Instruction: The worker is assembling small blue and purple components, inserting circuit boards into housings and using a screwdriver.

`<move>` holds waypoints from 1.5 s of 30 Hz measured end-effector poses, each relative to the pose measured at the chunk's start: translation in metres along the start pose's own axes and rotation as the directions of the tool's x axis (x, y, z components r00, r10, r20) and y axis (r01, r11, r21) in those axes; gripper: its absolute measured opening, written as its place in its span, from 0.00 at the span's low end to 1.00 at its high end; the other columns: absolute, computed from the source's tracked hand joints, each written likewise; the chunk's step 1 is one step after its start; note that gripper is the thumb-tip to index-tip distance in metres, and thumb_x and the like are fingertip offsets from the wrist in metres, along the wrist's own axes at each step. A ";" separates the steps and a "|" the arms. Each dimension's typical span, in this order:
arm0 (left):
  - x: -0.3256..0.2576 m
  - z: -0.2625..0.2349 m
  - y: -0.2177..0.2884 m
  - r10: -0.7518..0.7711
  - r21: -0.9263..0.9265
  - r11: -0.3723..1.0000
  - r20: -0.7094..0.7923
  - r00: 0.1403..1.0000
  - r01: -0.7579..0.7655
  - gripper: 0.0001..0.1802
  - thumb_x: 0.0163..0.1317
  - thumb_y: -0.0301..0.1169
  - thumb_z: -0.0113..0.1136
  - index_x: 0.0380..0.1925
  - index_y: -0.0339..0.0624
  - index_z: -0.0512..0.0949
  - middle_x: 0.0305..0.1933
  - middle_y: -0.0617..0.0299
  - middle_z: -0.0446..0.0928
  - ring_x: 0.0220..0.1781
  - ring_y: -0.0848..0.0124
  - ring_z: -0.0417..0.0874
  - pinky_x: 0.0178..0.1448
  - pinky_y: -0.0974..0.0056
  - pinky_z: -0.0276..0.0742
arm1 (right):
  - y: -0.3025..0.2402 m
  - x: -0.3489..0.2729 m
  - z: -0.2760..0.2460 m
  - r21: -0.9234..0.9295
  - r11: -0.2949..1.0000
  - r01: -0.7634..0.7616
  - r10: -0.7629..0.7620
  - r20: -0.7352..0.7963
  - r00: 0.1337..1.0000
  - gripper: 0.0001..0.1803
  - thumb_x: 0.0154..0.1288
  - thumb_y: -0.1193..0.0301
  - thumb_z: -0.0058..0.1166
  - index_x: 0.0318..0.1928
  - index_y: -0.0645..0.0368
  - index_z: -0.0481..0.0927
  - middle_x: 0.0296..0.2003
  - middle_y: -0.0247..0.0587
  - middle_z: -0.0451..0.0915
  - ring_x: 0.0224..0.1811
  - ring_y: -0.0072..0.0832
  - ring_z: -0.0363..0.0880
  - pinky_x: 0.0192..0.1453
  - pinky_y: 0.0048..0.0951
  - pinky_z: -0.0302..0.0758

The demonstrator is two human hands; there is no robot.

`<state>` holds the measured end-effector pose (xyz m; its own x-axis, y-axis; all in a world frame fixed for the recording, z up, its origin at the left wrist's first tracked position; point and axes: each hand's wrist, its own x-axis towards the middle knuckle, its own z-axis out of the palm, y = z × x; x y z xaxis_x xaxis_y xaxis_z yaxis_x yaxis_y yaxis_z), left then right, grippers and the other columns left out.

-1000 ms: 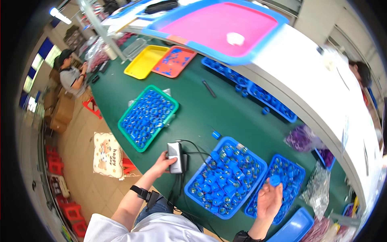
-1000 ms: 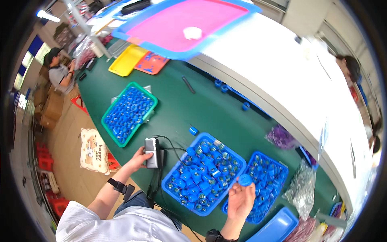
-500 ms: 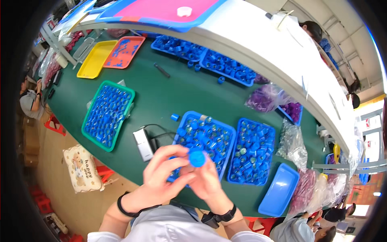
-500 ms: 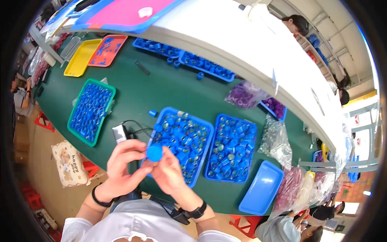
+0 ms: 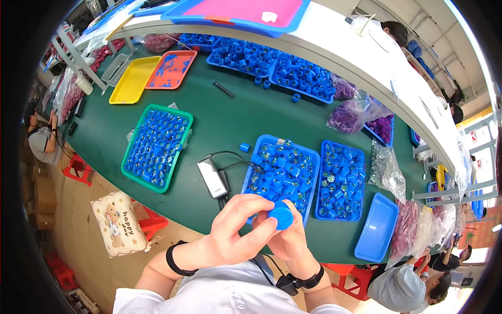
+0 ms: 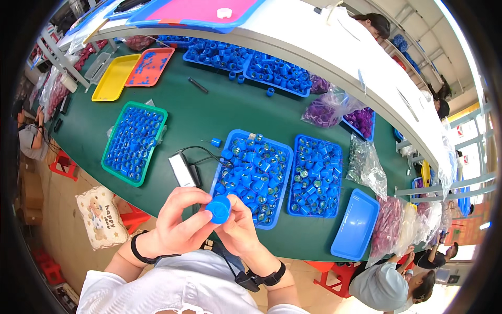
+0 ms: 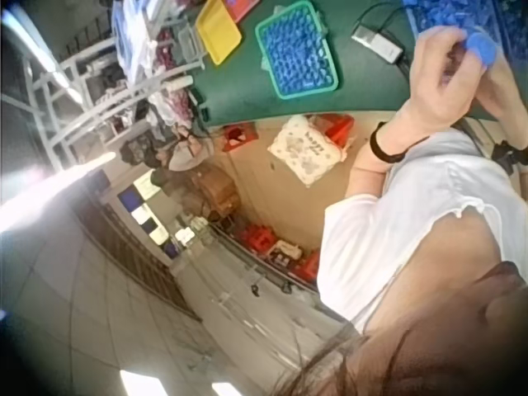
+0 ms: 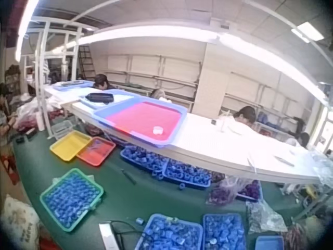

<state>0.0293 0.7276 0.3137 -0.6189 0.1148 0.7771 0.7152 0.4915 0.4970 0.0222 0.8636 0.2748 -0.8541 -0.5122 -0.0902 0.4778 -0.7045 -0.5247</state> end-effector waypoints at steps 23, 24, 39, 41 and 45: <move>-0.009 -0.033 0.010 -0.142 -0.295 0.945 0.023 0.990 0.143 0.23 0.43 0.23 0.68 0.41 0.35 0.73 0.46 0.47 0.71 0.39 0.57 0.77 0.40 0.62 0.75 | 0.005 -0.010 0.035 -0.373 0.895 0.247 -0.229 0.092 0.969 0.14 0.58 0.63 0.58 0.34 0.60 0.73 0.33 0.39 0.78 0.35 0.24 0.76 0.41 0.25 0.72; -0.009 -0.035 0.009 -0.181 -0.404 0.897 0.040 0.983 0.182 0.24 0.42 0.24 0.69 0.42 0.35 0.73 0.49 0.46 0.70 0.40 0.58 0.76 0.42 0.62 0.75 | 0.000 -0.008 0.038 -0.317 0.933 0.170 -0.143 0.107 0.984 0.17 0.59 0.59 0.57 0.35 0.61 0.73 0.32 0.40 0.78 0.34 0.24 0.77 0.39 0.25 0.73; 0.002 -0.052 -0.010 -0.550 -0.832 -0.259 0.544 0.633 0.490 0.15 0.57 0.23 0.57 0.44 0.36 0.66 0.44 0.46 0.74 0.45 0.59 0.79 0.53 0.59 0.75 | -0.018 -0.012 0.036 -0.576 0.815 -0.061 0.029 -0.064 0.998 0.14 0.68 0.64 0.44 0.34 0.63 0.74 0.18 0.41 0.75 0.13 0.20 0.70 0.17 0.17 0.63; -0.005 -0.051 -0.015 -0.435 -0.677 -0.681 0.682 0.588 0.281 0.17 0.62 0.29 0.50 0.49 0.33 0.65 0.46 0.42 0.73 0.47 0.55 0.79 0.54 0.54 0.76 | -0.023 -0.015 0.038 -0.589 0.808 0.007 -0.066 -0.079 0.995 0.11 0.66 0.68 0.47 0.32 0.65 0.74 0.19 0.41 0.75 0.15 0.20 0.70 0.19 0.17 0.66; -0.010 -0.052 -0.010 -0.447 -0.709 -0.635 0.660 0.604 0.306 0.28 0.62 0.37 0.53 0.56 0.29 0.59 0.45 0.41 0.71 0.38 0.59 0.79 0.39 0.61 0.78 | -0.022 -0.015 0.036 -0.622 0.778 0.086 -0.129 -0.024 0.991 0.11 0.66 0.69 0.48 0.31 0.67 0.74 0.19 0.42 0.75 0.16 0.21 0.71 0.19 0.19 0.67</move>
<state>0.0450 0.6766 0.3215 -0.9077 0.4196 -0.0079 -0.4128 -0.8894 0.1961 0.0321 0.8691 0.3184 -0.9135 -0.4045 -0.0421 0.1704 -0.2866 -0.9428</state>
